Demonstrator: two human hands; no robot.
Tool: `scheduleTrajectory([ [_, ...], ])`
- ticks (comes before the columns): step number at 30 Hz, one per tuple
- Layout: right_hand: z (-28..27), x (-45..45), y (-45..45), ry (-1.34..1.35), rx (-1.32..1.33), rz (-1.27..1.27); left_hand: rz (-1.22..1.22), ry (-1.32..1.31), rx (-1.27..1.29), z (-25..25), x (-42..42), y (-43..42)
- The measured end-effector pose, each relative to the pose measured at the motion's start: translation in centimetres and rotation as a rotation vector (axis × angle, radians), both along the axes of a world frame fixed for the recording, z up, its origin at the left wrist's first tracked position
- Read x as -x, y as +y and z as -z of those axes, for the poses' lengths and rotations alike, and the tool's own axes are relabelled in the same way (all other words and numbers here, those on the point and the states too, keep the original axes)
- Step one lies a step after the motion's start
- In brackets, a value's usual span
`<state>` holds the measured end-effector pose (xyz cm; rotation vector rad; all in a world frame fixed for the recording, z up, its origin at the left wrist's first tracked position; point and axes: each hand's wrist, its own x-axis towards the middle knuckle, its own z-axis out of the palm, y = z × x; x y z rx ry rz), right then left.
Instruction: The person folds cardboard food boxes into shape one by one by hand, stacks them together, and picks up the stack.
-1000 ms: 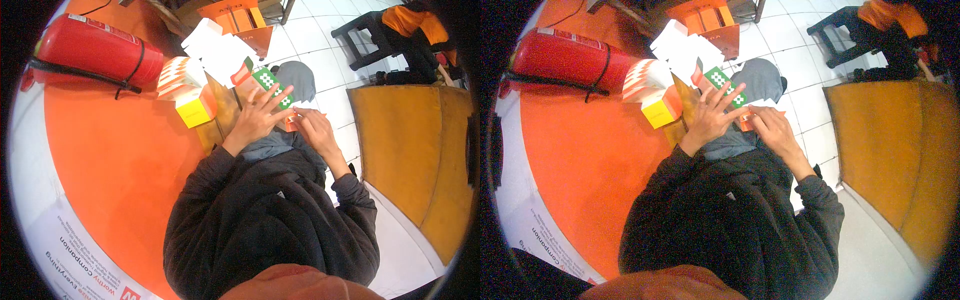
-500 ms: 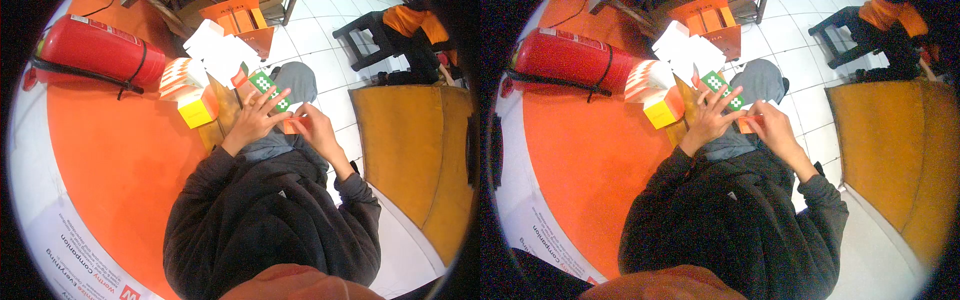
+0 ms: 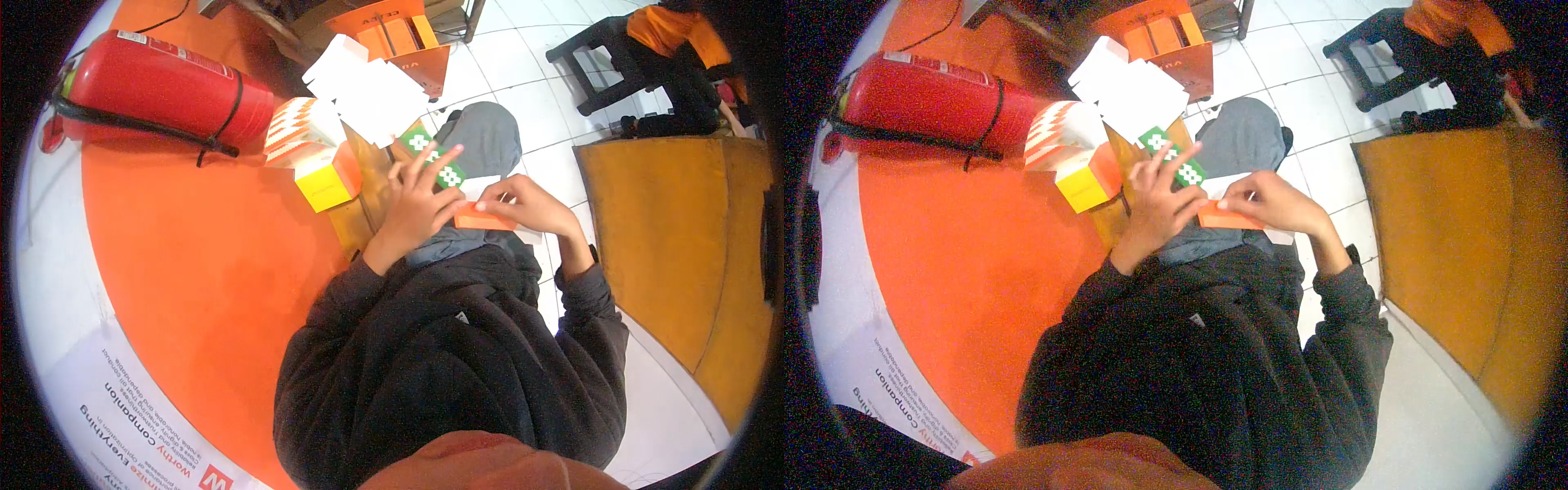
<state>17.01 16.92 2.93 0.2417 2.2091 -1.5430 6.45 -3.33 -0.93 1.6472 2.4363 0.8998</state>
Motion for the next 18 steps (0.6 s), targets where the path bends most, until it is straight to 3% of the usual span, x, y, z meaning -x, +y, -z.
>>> scheduleTrajectory([
  [3,-1.0,-1.5,1.5,0.246,0.092,0.263,-0.217,-0.026,-0.081,1.3,1.8,-1.3],
  [6,-0.5,-3.0,1.4,0.423,0.233,0.285,-0.293,-0.193,-0.187,0.8,2.7,-2.2],
  [10,0.9,-2.5,-1.5,0.337,0.097,0.528,-0.160,0.019,0.134,-3.1,1.2,-2.1],
  [11,0.8,-1.9,-2.6,0.380,0.121,0.577,-0.141,-0.018,0.083,-4.7,0.7,-1.6],
  [14,0.7,-0.5,-4.9,0.521,-0.024,0.812,-0.111,-0.216,-0.022,-4.5,0.8,-1.0],
  [15,-0.3,-0.2,-5.4,0.496,-0.222,0.881,-0.101,-0.204,-0.098,-5.0,0.8,-0.6],
  [18,-2.1,0.2,-5.4,0.721,-0.506,0.664,-0.053,-0.363,-0.200,-5.0,0.0,-0.9],
])
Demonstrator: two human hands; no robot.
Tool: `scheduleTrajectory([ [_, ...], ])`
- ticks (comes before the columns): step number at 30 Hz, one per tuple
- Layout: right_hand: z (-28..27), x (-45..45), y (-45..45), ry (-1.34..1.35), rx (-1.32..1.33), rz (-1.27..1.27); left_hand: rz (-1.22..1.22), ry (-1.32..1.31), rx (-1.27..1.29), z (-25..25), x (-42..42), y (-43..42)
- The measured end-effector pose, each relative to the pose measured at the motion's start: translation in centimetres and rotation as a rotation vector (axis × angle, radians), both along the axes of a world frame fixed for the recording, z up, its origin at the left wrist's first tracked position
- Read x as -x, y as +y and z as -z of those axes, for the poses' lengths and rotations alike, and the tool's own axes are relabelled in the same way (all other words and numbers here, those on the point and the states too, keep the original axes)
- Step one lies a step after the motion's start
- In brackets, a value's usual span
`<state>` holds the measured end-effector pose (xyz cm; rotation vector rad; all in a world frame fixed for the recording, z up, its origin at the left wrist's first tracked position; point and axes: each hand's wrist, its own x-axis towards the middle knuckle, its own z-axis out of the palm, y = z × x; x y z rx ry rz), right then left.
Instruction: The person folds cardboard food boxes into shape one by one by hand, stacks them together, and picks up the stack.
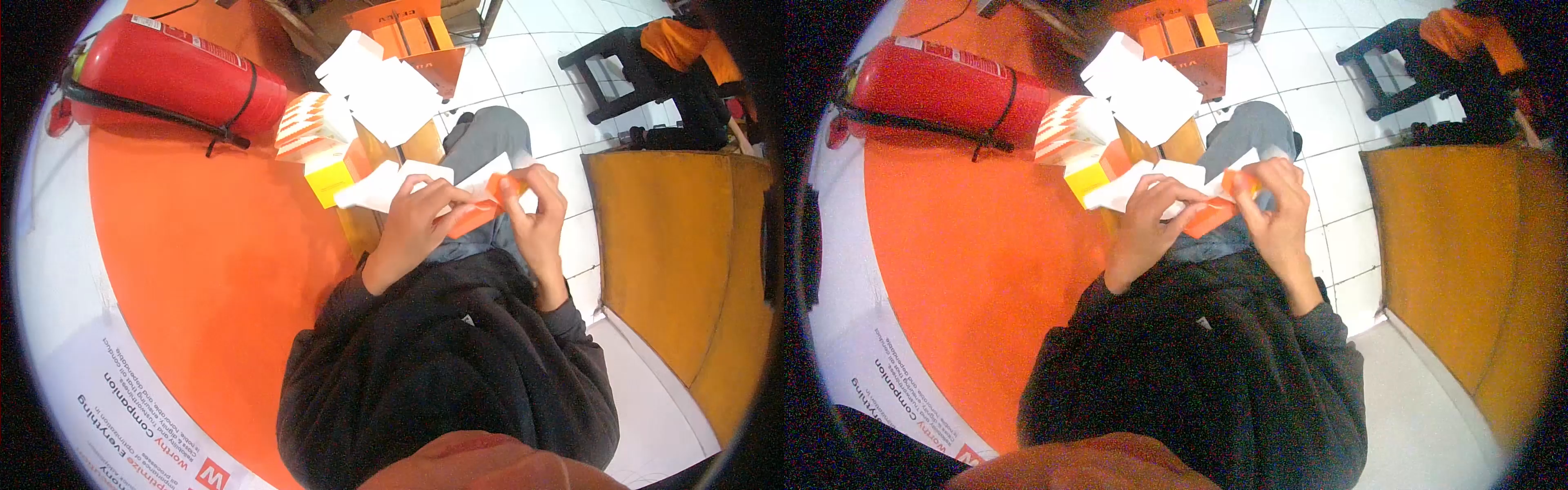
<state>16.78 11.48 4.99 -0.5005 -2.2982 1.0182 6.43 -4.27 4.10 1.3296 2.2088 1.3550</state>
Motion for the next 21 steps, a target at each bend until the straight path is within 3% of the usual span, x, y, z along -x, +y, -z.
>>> scheduleTrajectory([
  [4,-2.0,0.1,0.7,-0.288,0.268,-0.391,0.030,-0.366,-0.066,-0.6,-0.6,-0.2],
  [7,-3.1,1.0,-0.3,-0.238,0.336,-0.438,0.072,-0.917,-0.107,-0.3,-0.8,-0.1],
  [9,-3.8,1.1,-0.6,-0.305,0.451,-0.445,0.122,-1.003,-0.169,-0.1,-1.4,-0.4],
  [14,-4.3,2.2,-1.5,0.247,-0.334,-0.042,-0.016,-0.824,-0.202,-0.7,-0.4,-1.2],
  [16,-3.4,1.7,-2.3,0.318,-0.269,-0.035,-0.060,-0.899,-0.454,-1.3,-0.8,-0.5],
  [21,-2.8,2.0,-2.8,0.271,-0.195,-0.118,0.002,-0.993,-0.665,-1.6,-0.5,0.1],
])
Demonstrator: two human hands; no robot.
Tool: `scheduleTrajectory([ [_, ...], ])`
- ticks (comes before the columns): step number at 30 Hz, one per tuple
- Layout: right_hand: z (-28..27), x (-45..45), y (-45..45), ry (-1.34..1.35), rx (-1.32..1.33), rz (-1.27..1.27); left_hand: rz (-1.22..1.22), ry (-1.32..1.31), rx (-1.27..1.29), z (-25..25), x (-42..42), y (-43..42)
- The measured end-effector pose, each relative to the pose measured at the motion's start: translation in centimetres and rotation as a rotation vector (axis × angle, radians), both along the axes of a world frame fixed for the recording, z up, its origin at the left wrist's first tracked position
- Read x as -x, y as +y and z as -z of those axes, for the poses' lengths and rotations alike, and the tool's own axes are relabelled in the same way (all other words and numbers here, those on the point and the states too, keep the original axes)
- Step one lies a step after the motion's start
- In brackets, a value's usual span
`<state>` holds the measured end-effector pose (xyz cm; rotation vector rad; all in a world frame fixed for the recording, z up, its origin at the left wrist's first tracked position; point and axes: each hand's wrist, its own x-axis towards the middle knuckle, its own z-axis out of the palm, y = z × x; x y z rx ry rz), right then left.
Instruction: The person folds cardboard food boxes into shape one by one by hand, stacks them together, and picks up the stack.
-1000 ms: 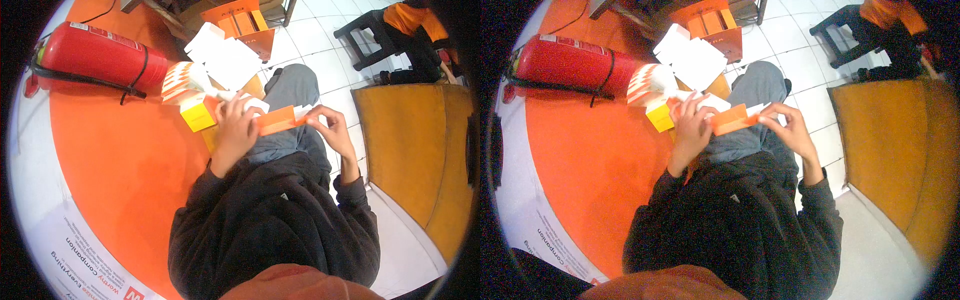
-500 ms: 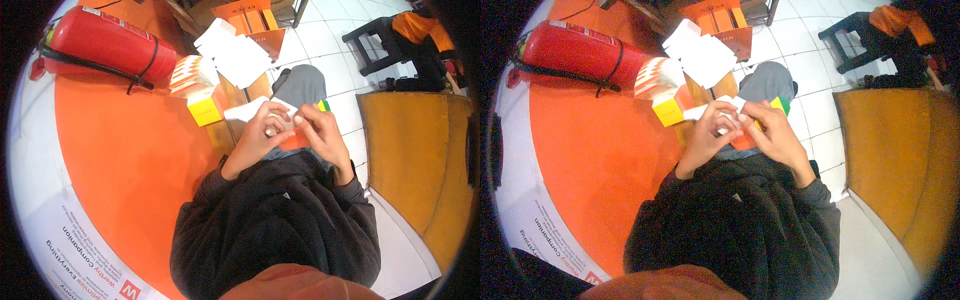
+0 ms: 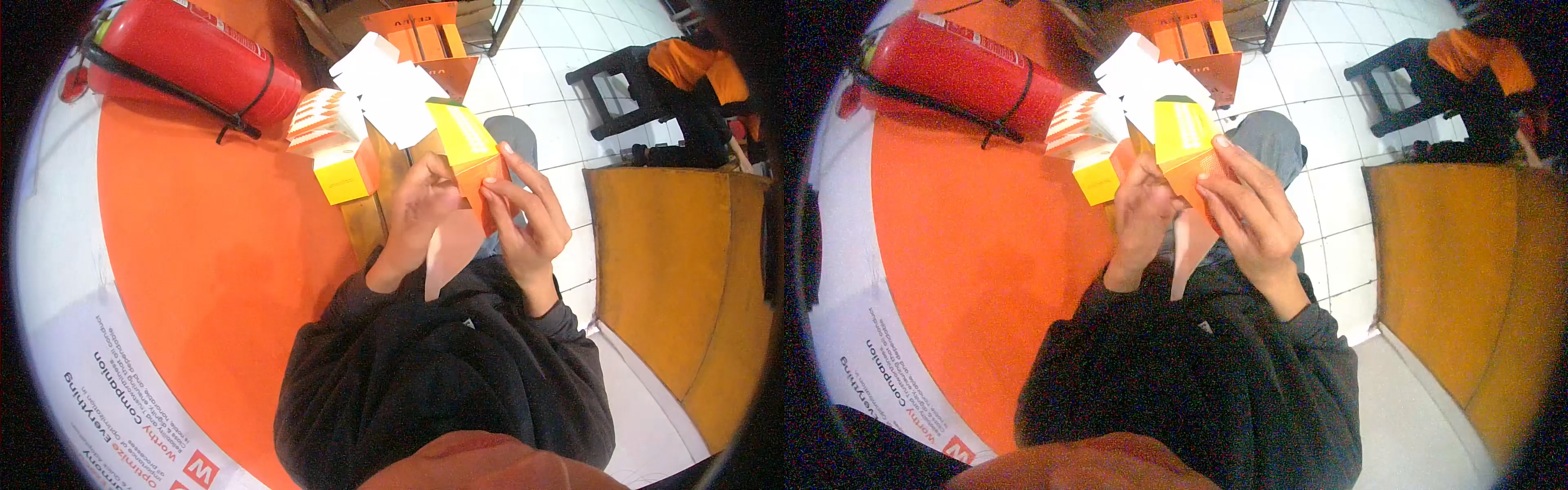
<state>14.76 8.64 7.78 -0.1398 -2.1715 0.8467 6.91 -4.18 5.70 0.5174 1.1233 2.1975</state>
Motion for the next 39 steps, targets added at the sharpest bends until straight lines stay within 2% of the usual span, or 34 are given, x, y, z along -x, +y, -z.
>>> scheduleTrajectory([
  [6,-1.0,0.2,-1.0,-0.051,-0.023,-0.015,-0.010,-0.024,-0.025,-0.2,1.4,0.2],
  [9,-1.0,0.6,-1.2,-0.035,-0.015,-0.027,-0.214,0.256,0.171,0.4,1.3,0.0],
  [12,-0.5,0.6,-0.6,0.016,0.004,-0.083,-0.374,0.508,0.180,1.2,0.2,0.1],
  [17,-1.1,0.5,-0.3,0.042,0.178,-0.134,-0.357,0.354,-0.036,1.8,0.2,1.0],
  [19,-1.6,0.6,0.0,0.015,0.174,-0.178,-0.364,0.220,0.066,1.5,-0.1,0.9],
  [22,-2.2,0.5,0.3,-0.062,0.169,-0.180,-0.360,0.170,-0.139,1.9,0.2,1.5],
  [25,-1.8,0.8,0.1,-0.048,-0.040,-0.196,-0.358,0.201,-0.108,2.5,0.3,1.6],
  [28,-1.5,0.7,0.5,-0.137,-0.006,-0.231,-0.308,0.233,-0.127,2.9,0.6,1.2],
  [31,-1.7,0.1,0.3,-0.133,0.283,-0.283,-0.300,0.167,-0.151,1.8,0.5,1.5],
  [34,-1.0,0.2,-0.2,-0.070,0.093,-0.245,-0.335,0.204,-0.167,0.1,0.4,2.1],
  [37,-1.1,0.4,0.3,-0.155,0.068,-0.186,-0.328,0.256,-0.005,0.4,1.2,1.6],
  [38,-1.1,0.3,0.7,-0.172,0.058,-0.194,-0.361,0.249,-0.020,0.2,1.0,1.8],
  [39,-0.8,0.2,1.3,-0.137,0.130,-0.203,-0.353,0.240,0.029,0.6,1.1,1.6],
])
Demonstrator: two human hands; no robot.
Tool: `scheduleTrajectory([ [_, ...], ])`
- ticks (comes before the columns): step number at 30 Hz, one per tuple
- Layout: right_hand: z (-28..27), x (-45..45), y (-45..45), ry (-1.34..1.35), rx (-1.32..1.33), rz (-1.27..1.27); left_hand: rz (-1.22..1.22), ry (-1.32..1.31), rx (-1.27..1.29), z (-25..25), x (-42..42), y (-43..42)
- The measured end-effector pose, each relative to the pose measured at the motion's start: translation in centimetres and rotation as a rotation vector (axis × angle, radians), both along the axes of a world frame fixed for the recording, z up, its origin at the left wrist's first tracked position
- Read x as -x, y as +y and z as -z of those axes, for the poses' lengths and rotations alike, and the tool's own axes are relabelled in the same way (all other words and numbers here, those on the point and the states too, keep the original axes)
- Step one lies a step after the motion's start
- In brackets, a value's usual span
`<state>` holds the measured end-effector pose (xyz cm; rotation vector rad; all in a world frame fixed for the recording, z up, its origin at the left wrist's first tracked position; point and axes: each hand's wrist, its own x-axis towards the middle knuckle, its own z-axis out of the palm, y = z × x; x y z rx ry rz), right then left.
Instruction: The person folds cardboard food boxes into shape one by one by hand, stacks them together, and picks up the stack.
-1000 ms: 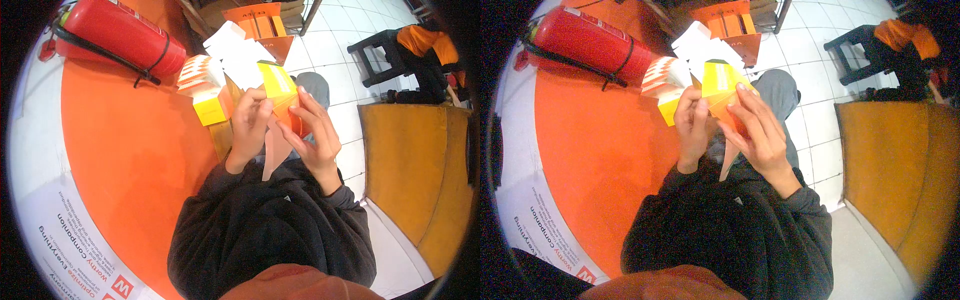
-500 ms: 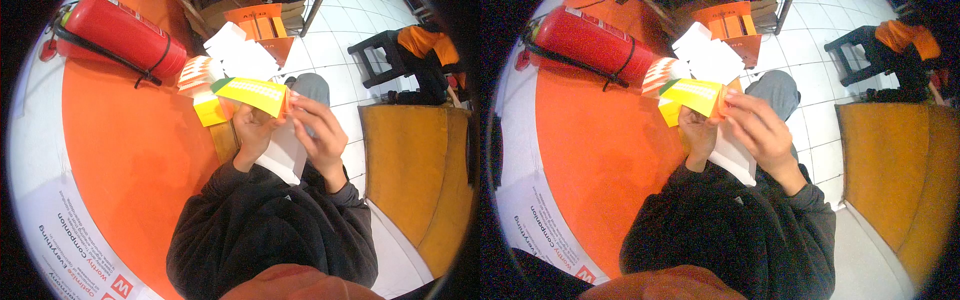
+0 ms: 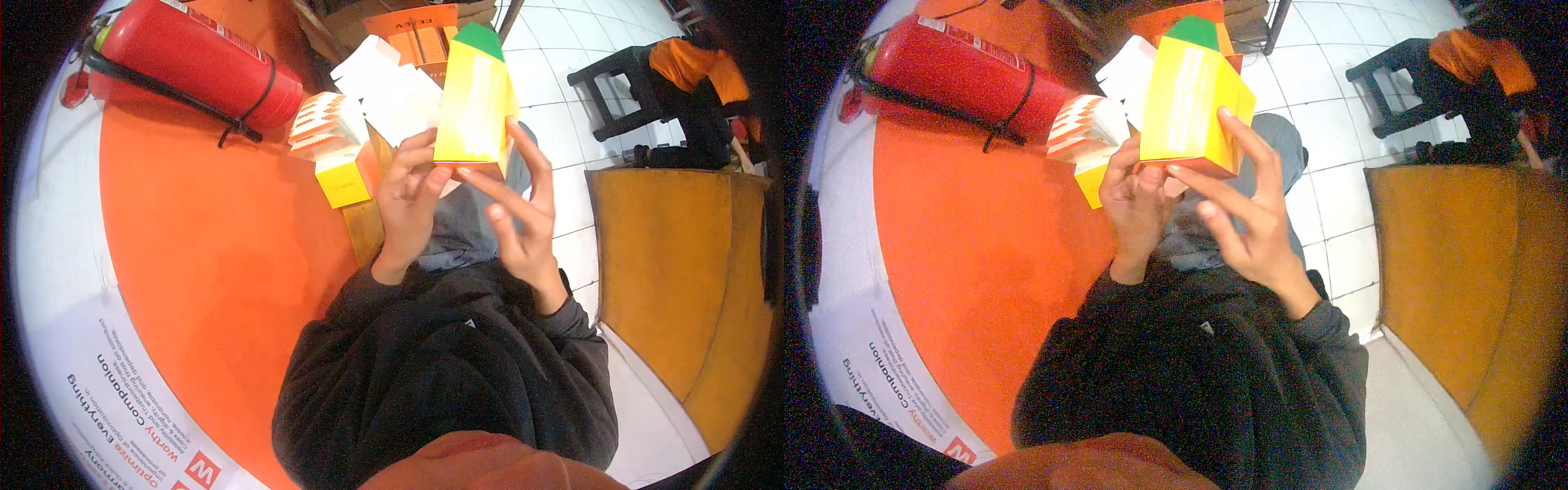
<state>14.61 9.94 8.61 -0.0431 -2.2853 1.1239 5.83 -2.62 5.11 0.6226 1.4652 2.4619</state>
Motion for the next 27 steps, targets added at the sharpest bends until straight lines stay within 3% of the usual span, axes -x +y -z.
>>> scheduleTrajectory([
  [2,0.7,-0.1,1.2,0.055,0.149,-0.010,-0.002,-0.033,0.089,1.2,0.4,-1.1],
  [5,1.1,1.7,2.2,0.120,0.515,0.182,0.051,-0.185,-0.081,1.8,1.3,-1.6],
  [9,1.0,1.1,3.4,-0.203,0.821,0.001,0.149,-0.308,-0.196,2.3,1.2,-1.8],
  [12,1.5,0.4,4.0,-0.228,1.244,-0.218,0.230,-0.404,-0.195,2.5,1.7,-2.4],
  [14,1.9,0.0,4.1,-0.225,1.141,-0.243,0.321,-0.449,-0.252,2.4,2.8,-2.8],
  [17,1.4,-0.2,3.9,-0.251,0.886,-0.240,0.256,-0.044,0.259,2.2,5.6,-3.7],
  [21,-0.7,0.5,2.9,-0.355,0.570,-0.159,0.120,0.352,0.424,-3.4,5.0,-1.1],
  [22,-0.8,0.7,2.6,-0.369,0.487,-0.134,0.173,0.379,0.506,-3.5,4.7,-0.8],
  [24,-0.7,0.9,1.5,-0.288,0.567,-0.069,0.281,0.436,0.667,-3.5,4.2,0.0],
  [25,-0.6,0.8,1.2,-0.244,0.607,-0.034,0.258,0.296,0.534,-2.7,3.9,0.6],
  [27,-0.1,0.5,1.1,-0.262,0.600,0.054,0.116,0.302,0.510,-1.8,3.2,0.9],
])
